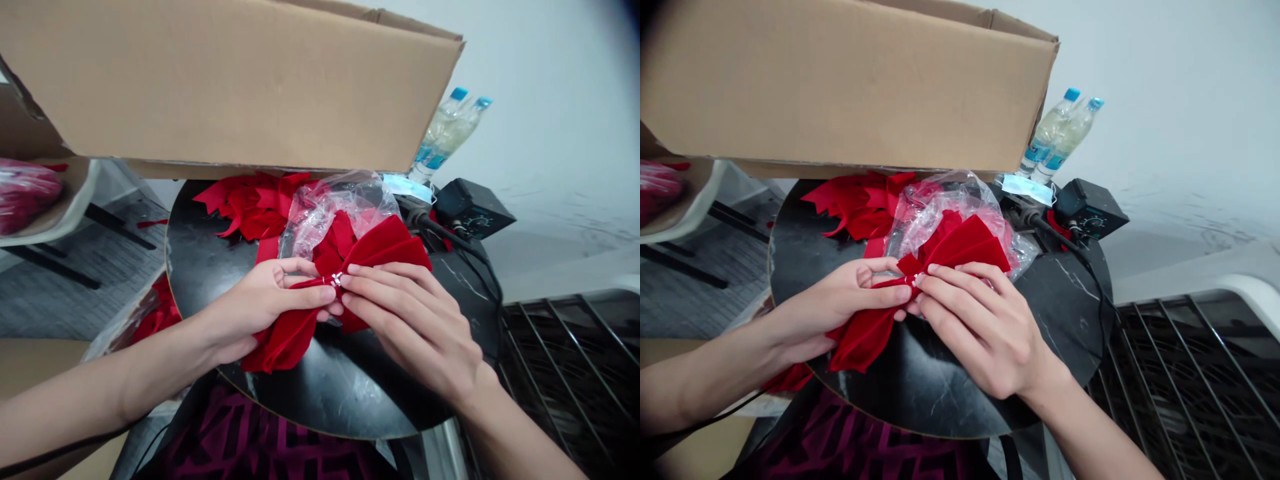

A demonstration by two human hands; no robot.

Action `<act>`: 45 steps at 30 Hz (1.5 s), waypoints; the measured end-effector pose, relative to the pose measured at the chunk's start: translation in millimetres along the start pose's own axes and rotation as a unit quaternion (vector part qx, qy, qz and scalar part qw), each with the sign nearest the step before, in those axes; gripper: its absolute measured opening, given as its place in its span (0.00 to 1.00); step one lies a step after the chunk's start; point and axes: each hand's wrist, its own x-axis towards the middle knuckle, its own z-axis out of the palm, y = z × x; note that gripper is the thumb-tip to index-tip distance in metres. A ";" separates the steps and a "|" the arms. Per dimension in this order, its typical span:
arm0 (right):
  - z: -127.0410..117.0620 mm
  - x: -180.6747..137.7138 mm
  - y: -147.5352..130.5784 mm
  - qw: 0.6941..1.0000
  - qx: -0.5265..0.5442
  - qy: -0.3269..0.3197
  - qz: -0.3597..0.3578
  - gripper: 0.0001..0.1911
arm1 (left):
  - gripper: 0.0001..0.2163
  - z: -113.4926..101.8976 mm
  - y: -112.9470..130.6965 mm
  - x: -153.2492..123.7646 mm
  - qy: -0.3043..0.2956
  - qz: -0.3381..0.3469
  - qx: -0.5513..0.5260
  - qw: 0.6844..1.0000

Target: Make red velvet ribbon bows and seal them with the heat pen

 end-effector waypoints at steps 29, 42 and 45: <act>57.3 18.1 -40.8 0.691 0.397 0.296 0.526 0.05 | 0.04 5.6 -4.8 8.2 0.018 0.090 0.003 0.996; 65.5 16.3 -42.9 0.698 0.385 0.307 0.519 0.03 | 0.05 3.8 -7.4 12.2 0.018 0.091 -0.016 0.996; 62.9 15.9 -40.8 0.707 0.375 0.294 0.523 0.04 | 0.06 3.9 -8.0 12.4 0.011 0.100 -0.020 0.995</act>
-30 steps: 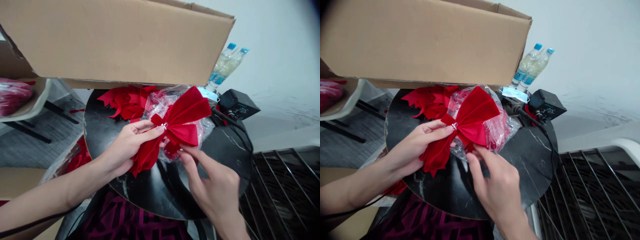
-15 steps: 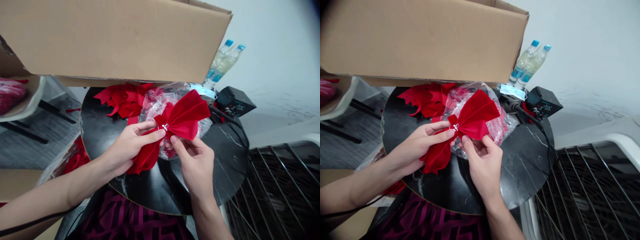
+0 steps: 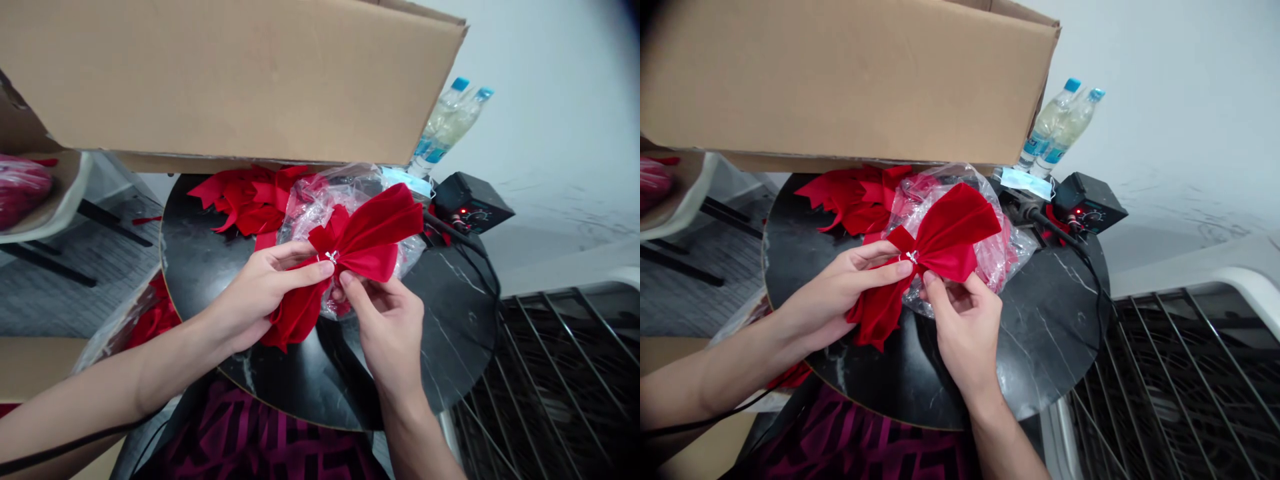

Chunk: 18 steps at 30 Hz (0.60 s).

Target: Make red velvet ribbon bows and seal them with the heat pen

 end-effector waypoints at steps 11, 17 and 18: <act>-4.3 5.1 0.3 1.000 0.003 -0.021 0.020 0.04 | 0.15 3.4 0.8 -0.2 0.090 0.007 0.013 0.996; -0.9 7.2 3.8 1.000 -0.015 -0.019 0.019 0.07 | 0.11 5.9 0.1 0.6 0.105 0.030 0.009 0.994; -2.1 6.8 2.2 0.999 -0.020 -0.017 0.019 0.08 | 0.11 6.0 0.3 0.1 0.105 0.033 0.010 0.994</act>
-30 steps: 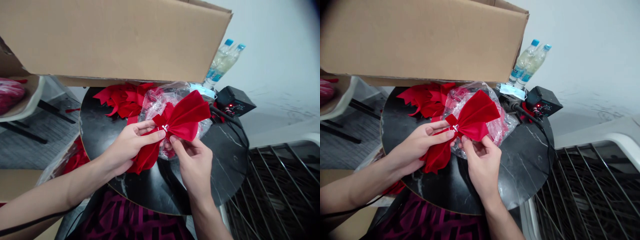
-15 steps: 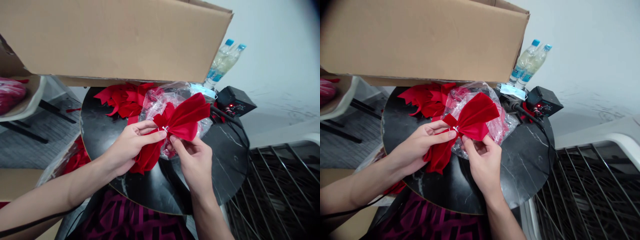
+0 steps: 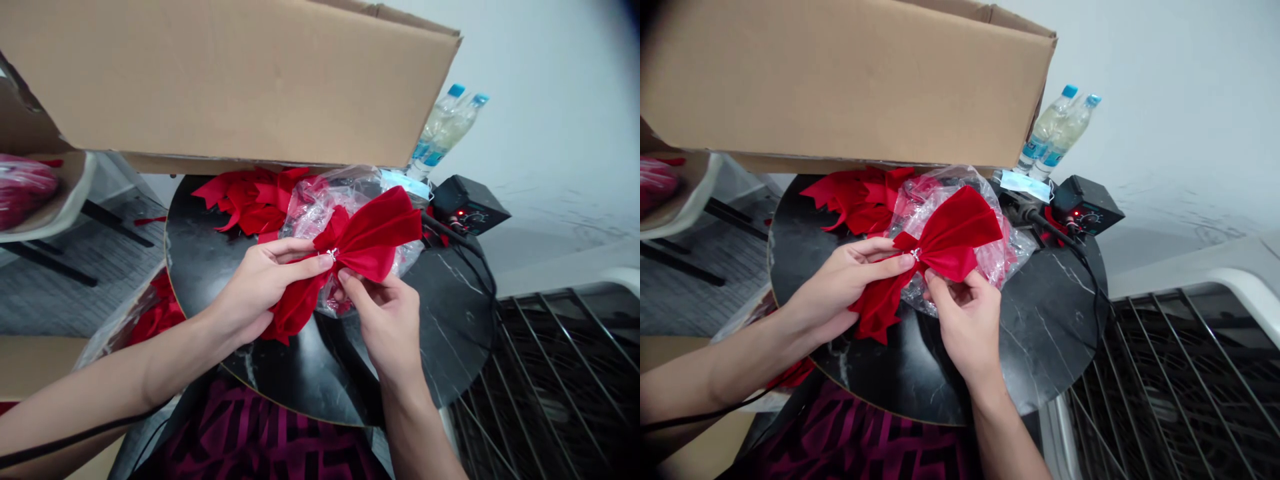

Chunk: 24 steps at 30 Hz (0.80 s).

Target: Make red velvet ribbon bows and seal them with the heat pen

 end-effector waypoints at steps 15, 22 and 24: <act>-27.8 30.8 -79.7 0.710 -0.532 -0.135 -0.441 0.11 | 0.14 -14.1 1.8 -6.6 -0.031 0.142 0.207 0.967; -21.6 43.3 -72.0 0.752 -0.473 -0.210 -0.408 0.05 | 0.16 -11.0 8.1 -8.3 -0.039 0.131 0.245 0.960; -22.7 44.3 -72.1 0.754 -0.468 -0.223 -0.402 0.04 | 0.16 -11.3 8.2 -7.7 -0.045 0.126 0.244 0.960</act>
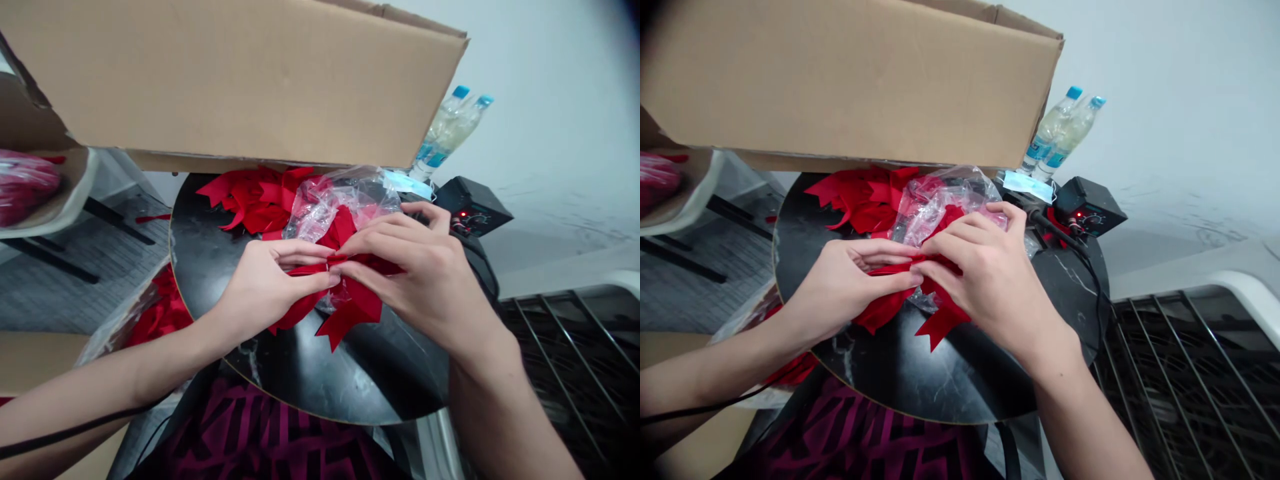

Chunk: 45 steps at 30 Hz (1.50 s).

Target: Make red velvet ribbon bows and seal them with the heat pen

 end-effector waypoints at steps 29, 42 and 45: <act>-2.2 -17.0 13.5 0.984 -0.011 0.002 -0.177 0.11 | 0.20 -8.9 0.1 0.3 -0.088 -0.169 -0.176 0.966; -16.7 -52.0 -32.4 0.994 -0.058 0.048 -0.080 0.17 | 0.20 -12.1 11.8 3.7 -0.030 -0.182 -0.165 0.969; 8.9 -54.7 -31.1 0.992 -0.048 0.112 -0.043 0.17 | 0.21 -12.9 13.4 4.4 -0.029 -0.195 -0.157 0.968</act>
